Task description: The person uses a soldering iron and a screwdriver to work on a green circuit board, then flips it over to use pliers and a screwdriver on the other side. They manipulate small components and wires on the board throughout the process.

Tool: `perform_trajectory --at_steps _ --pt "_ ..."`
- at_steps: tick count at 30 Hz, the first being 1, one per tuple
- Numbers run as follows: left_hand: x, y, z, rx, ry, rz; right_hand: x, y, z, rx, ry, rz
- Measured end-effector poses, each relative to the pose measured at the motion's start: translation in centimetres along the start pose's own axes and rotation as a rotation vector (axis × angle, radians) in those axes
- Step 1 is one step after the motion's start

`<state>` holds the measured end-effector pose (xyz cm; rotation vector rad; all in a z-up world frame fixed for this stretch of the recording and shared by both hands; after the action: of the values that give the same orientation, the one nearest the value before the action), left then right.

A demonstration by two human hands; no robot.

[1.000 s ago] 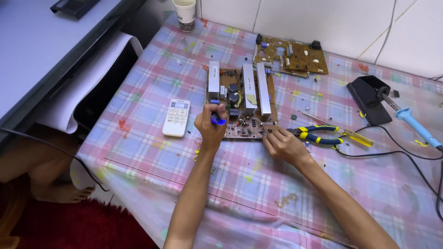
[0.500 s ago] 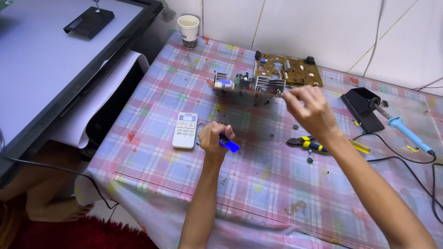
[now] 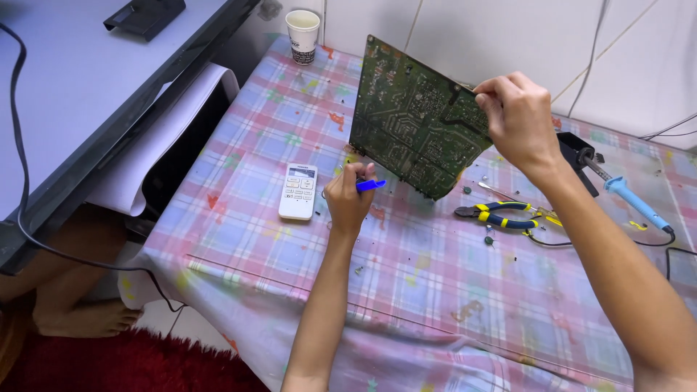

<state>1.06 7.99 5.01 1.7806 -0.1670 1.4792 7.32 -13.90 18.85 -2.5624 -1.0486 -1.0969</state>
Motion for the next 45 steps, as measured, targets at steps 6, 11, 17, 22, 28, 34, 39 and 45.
perform_trajectory --at_steps 6,11,17,22,28,34,39,45 --pt "-0.6 -0.1 0.8 0.004 -0.093 -0.013 -1.1 3.2 -0.4 0.077 -0.178 0.324" --pt "-0.9 0.5 1.4 -0.061 -0.25 0.064 -3.4 3.7 -2.5 0.13 -0.267 0.614" --pt "-0.6 0.6 1.1 -0.069 -0.265 0.06 -10.8 6.9 -2.6 0.291 -0.32 1.023" --pt "-0.6 0.8 1.2 -0.056 -0.298 0.083 -20.7 8.6 1.5 0.523 -0.282 1.22" --pt "-0.7 0.7 1.2 -0.043 -0.22 0.021 -25.5 6.3 4.0 0.596 -0.172 1.272" --pt "-0.9 1.1 1.4 -0.033 -0.28 0.04 -23.7 1.5 3.0 0.757 -0.208 1.244" --pt "-0.7 1.3 1.3 -0.056 -0.307 0.051 -23.4 -0.5 4.2 0.835 -0.184 1.22" --pt "-0.5 1.5 1.5 -0.009 -0.326 0.13 -23.9 -1.8 6.1 0.924 -0.154 1.191"
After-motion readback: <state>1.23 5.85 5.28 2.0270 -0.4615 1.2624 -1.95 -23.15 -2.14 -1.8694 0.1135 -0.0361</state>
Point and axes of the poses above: each hand's wrist, its own x-axis towards the middle knuckle, its own z-axis out of the palm, y = z × x, the point moved 4 cm from there along x, towards the middle knuckle, and after that the axes turned 3 degrees about -z, right-handed, at the moved point
